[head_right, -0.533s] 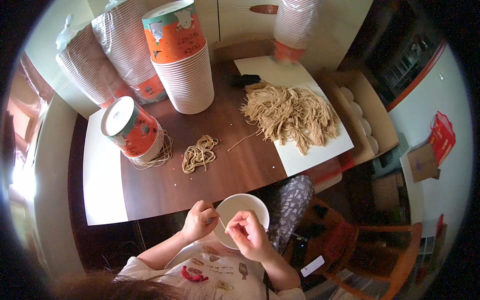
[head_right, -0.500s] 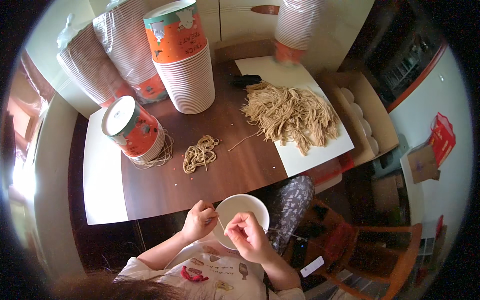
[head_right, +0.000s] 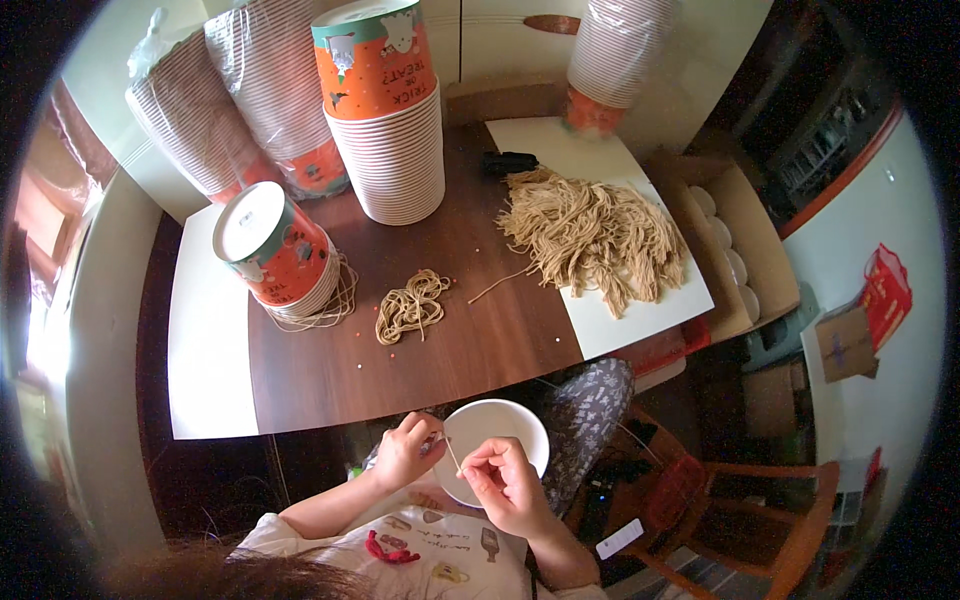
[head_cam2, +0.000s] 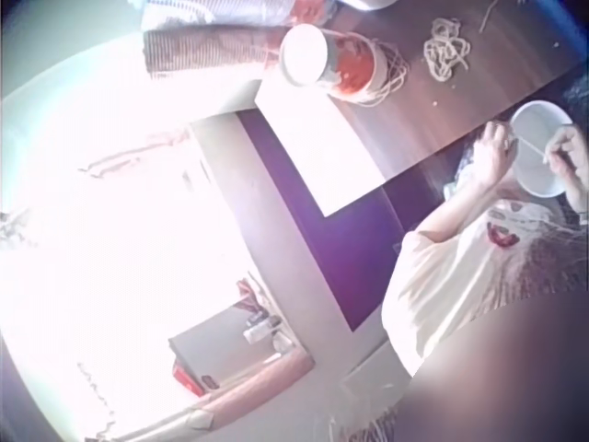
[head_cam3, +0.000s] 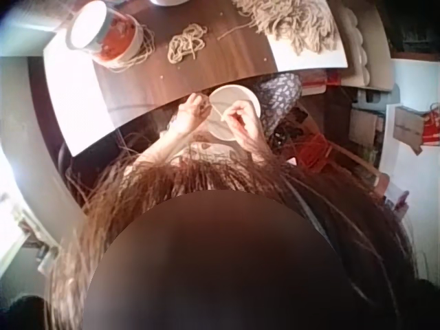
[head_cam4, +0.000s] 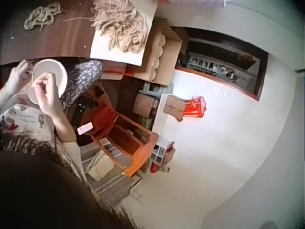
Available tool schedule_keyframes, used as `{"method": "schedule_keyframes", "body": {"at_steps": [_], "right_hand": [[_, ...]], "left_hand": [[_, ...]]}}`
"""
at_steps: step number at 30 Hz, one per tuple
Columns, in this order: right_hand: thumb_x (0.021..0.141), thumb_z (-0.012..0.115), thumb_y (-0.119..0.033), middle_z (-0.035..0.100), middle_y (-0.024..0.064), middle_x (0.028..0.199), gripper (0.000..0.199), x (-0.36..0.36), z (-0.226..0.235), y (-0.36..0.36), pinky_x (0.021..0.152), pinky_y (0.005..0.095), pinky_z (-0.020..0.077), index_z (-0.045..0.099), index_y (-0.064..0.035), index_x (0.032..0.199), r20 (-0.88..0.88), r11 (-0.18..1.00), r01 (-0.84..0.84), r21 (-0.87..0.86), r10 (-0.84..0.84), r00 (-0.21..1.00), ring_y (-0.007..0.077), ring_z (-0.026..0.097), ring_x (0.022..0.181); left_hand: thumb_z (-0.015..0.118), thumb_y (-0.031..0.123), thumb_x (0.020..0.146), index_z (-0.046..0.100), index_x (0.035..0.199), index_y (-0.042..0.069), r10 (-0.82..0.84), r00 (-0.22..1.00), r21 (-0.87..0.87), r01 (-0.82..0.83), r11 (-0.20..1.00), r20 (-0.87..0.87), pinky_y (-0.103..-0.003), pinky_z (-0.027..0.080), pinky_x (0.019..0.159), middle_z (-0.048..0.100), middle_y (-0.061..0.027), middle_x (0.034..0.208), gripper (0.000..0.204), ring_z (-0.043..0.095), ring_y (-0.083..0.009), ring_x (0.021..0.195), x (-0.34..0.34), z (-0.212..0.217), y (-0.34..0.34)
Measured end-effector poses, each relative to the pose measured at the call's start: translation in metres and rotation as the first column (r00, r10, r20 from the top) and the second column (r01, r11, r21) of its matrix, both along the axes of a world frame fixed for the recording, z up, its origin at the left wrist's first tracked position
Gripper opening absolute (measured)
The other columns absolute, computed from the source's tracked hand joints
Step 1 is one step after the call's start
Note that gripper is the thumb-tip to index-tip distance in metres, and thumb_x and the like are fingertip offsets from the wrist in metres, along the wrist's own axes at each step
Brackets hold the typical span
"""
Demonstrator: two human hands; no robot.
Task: The recorder is attaching lengths of string to decorative paper buckets to serve as handles.
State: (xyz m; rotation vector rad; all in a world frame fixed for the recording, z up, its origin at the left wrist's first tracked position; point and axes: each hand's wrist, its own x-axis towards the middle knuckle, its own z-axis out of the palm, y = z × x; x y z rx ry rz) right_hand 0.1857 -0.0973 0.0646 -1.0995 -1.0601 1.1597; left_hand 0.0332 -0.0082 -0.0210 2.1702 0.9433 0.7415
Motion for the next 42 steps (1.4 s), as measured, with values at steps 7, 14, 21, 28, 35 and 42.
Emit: {"method": "schedule_keyframes", "body": {"at_steps": [7, 14, 21, 28, 35, 42], "right_hand": [[0.083, 0.05, 0.002, 0.055, 0.0087, 0.081, 0.021, -0.001, 0.001, -0.001, 0.071, 0.025, 0.0439, 0.036, -0.0011, 0.098, -0.038, 0.998, 0.022, -0.057, -0.024, 0.999, 0.0132, 0.054, 0.076], [0.084, 0.049, 0.001, 0.054, 0.0087, 0.08, 0.017, -0.002, -0.002, -0.004, 0.068, 0.0226, 0.0433, 0.037, -0.0013, 0.096, -0.043, 0.999, 0.033, 0.003, -0.033, 0.999, 0.0116, 0.053, 0.075], [0.085, 0.048, -0.001, 0.054, 0.0081, 0.08, 0.013, 0.018, -0.006, 0.0, 0.057, 0.0192, 0.038, 0.039, -0.002, 0.095, -0.239, 0.987, 0.149, -0.065, -0.16, 0.958, 0.0066, 0.044, 0.062], [0.084, 0.052, -0.004, 0.053, 0.0103, 0.079, 0.018, 0.02, -0.01, 0.0, 0.051, 0.0217, 0.0367, 0.038, -0.0026, 0.095, -0.298, 0.977, 0.204, -0.059, -0.212, 0.931, 0.0094, 0.043, 0.057], [0.085, 0.047, 0.0, 0.053, 0.0097, 0.081, 0.014, 0.017, -0.006, 0.001, 0.055, 0.0189, 0.0378, 0.039, -0.0019, 0.096, -0.313, 0.986, 0.155, -0.067, -0.168, 0.935, 0.0069, 0.043, 0.06], [0.085, 0.048, -0.001, 0.053, 0.0097, 0.08, 0.014, 0.017, -0.008, -0.003, 0.055, 0.0189, 0.0381, 0.039, -0.0019, 0.096, -0.311, 0.984, 0.167, -0.067, -0.179, 0.933, 0.0068, 0.043, 0.059]], "left_hand": [[0.061, 0.006, 0.071, 0.056, 0.079, 0.005, -0.026, 0.999, 0.054, 0.025, 0.998, 0.019, -0.033, 0.049, 0.048, 0.055, -0.0089, 0.079, 0.01, 0.058, -0.0253, 0.057, 0.0, -0.006, 0.002], [0.061, 0.004, 0.072, 0.059, 0.076, 0.002, 0.019, 0.999, -0.137, -0.012, 0.99, 0.049, -0.03, 0.048, 0.053, 0.055, -0.0104, 0.072, 0.006, 0.058, -0.0259, 0.057, 0.0, -0.011, 0.006], [0.056, 0.005, 0.08, 0.058, 0.08, 0.0, -0.029, 0.994, -0.529, 0.079, 0.845, 0.102, -0.025, 0.049, 0.06, 0.062, -0.0091, 0.077, 0.006, 0.062, -0.0133, 0.067, -0.01, -0.026, 0.014], [0.06, 0.013, 0.08, 0.051, 0.095, -0.002, -0.031, 0.954, -0.538, 0.195, 0.82, 0.299, -0.025, 0.051, 0.066, 0.061, -0.008, 0.085, 0.023, 0.062, -0.0138, 0.075, -0.005, -0.014, 0.008], [0.071, 0.019, 0.066, 0.053, 0.087, 0.004, 0.0, 0.987, -0.048, -0.008, 0.999, -0.159, -0.03, 0.051, 0.052, 0.058, -0.0082, 0.076, 0.031, 0.062, -0.0211, 0.062, 0.015, 0.001, 0.002], [0.063, 0.01, 0.073, 0.061, 0.083, 0.006, -0.01, 0.999, 0.044, 0.012, 0.999, -0.048, -0.029, 0.048, 0.049, 0.057, -0.0078, 0.069, 0.011, 0.058, -0.0208, 0.056, 0.014, -0.004, 0.006]]}}
